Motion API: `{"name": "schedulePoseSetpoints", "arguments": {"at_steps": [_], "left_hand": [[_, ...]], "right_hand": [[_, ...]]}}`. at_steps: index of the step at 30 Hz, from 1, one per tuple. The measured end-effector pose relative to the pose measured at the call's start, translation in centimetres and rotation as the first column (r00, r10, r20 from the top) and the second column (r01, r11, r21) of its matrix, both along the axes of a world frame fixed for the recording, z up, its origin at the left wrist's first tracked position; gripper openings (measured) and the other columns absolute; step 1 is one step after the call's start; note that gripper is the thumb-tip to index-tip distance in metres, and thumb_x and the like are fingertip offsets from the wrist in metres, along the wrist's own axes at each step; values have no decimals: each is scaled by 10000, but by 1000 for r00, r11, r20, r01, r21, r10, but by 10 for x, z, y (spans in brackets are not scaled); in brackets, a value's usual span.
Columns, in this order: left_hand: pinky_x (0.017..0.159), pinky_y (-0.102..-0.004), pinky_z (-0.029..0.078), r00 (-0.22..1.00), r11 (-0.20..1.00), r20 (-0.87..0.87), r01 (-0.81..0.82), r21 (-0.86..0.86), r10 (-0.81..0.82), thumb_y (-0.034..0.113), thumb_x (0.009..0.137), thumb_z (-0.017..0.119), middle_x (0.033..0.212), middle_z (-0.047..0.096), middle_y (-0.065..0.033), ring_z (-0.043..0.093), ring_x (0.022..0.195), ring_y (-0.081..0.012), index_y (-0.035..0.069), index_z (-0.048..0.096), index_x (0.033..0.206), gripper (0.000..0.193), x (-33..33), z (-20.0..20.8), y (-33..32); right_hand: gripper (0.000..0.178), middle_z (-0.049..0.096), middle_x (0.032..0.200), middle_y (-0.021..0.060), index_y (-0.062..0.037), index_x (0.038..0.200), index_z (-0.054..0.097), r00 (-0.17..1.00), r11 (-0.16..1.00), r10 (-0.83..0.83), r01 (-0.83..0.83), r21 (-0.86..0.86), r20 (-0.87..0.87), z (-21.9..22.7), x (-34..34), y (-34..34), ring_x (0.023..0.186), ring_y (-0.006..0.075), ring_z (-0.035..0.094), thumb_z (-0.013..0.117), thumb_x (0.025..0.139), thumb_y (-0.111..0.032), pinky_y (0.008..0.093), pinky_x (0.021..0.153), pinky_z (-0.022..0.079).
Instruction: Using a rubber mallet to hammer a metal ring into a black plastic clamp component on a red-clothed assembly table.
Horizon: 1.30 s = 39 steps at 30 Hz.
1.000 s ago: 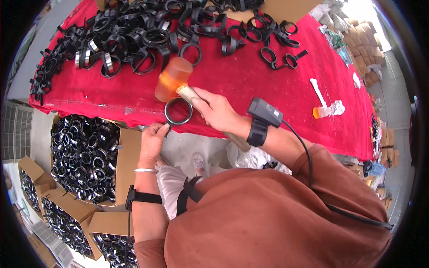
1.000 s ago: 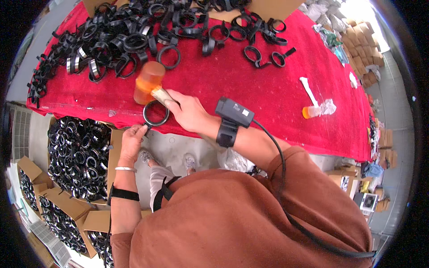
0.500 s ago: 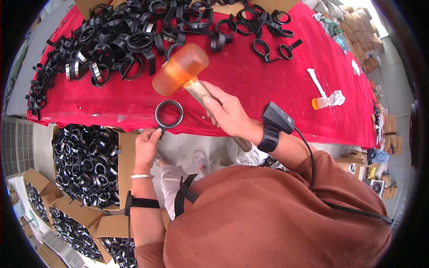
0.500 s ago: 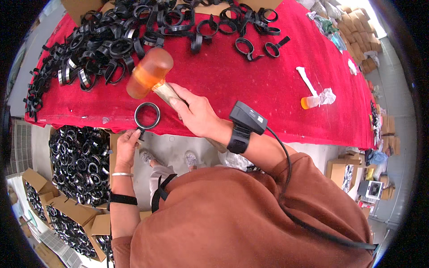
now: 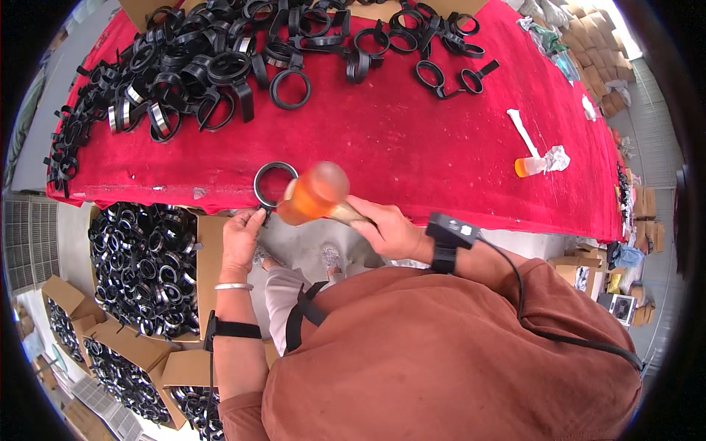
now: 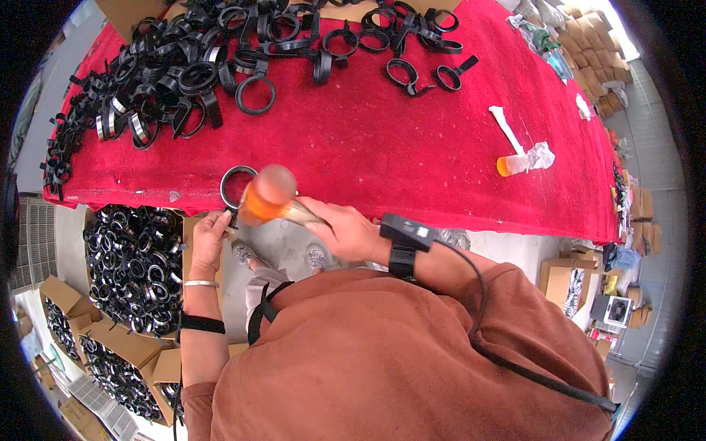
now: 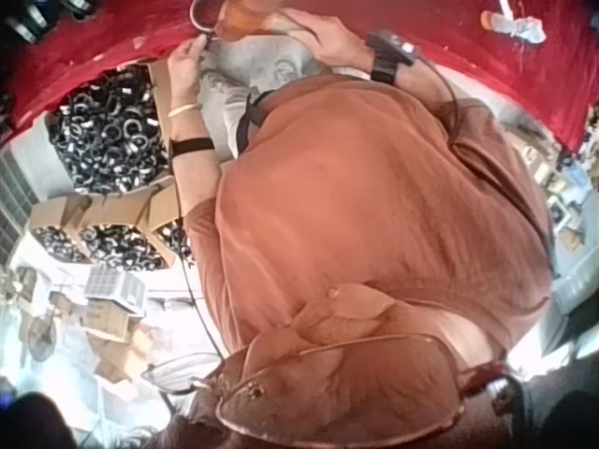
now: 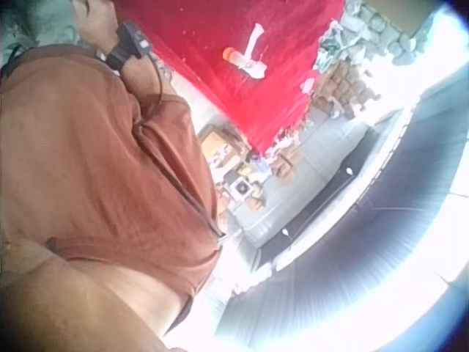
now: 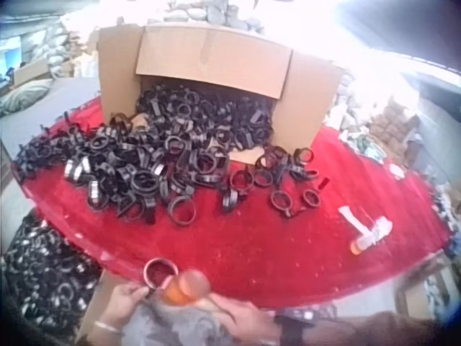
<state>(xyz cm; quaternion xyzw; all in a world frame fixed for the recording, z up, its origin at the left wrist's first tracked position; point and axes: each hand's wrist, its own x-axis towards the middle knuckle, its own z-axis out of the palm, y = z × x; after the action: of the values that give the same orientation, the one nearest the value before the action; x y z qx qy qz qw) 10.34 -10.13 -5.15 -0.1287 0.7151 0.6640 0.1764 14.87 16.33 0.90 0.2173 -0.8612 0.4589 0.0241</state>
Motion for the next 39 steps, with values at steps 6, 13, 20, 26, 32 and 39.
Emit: {"name": "schedulePoseSetpoints", "arguments": {"at_steps": [6,13,20,26,32,39], "left_hand": [[546,-237,328,999,999,31,21,-45,-20,242,840,621,687,520,18,391,605,-66,8,652,841,236,5,-4,-4],[651,-250,378,997,996,7,-73,-44,74,231,838,623,771,545,-28,457,708,-102,-46,632,849,277,10,-1,12],[667,-252,394,986,987,41,-162,19,161,205,854,603,779,563,-31,475,720,-107,-53,625,858,259,15,3,24],[721,-256,434,982,982,-1,-190,-12,190,185,857,600,807,601,-56,530,771,-118,-46,625,880,233,37,6,-5],[754,-292,448,942,898,-129,-334,-287,309,216,862,585,847,601,-68,552,779,-168,-47,623,902,269,110,-39,-94],[532,-321,435,731,622,35,-554,-553,682,301,830,617,652,575,-35,531,573,-147,11,633,803,291,155,-108,-251]], "right_hand": [[408,598,964,214,-55,1280,424,956,1000,-12,12,3,293,3,8,9,862,353,620,498,889,-145,371,739,492],[398,606,909,186,-33,1260,447,898,989,-132,148,-6,419,19,10,8,818,251,642,512,891,-168,339,719,492],[368,616,907,174,-4,1160,529,964,970,-231,239,-52,129,27,-15,-7,837,213,632,600,844,-178,317,715,487],[306,619,849,162,-19,1097,577,919,936,-345,352,-7,192,-13,-19,5,774,180,606,594,856,-206,320,690,479],[284,594,737,64,-13,1079,567,842,913,-404,395,101,357,-24,-22,22,664,115,522,568,878,-212,297,617,456],[258,545,674,140,8,1034,543,868,919,-389,342,196,309,-23,-26,12,616,146,513,545,883,-201,327,567,432]]}}
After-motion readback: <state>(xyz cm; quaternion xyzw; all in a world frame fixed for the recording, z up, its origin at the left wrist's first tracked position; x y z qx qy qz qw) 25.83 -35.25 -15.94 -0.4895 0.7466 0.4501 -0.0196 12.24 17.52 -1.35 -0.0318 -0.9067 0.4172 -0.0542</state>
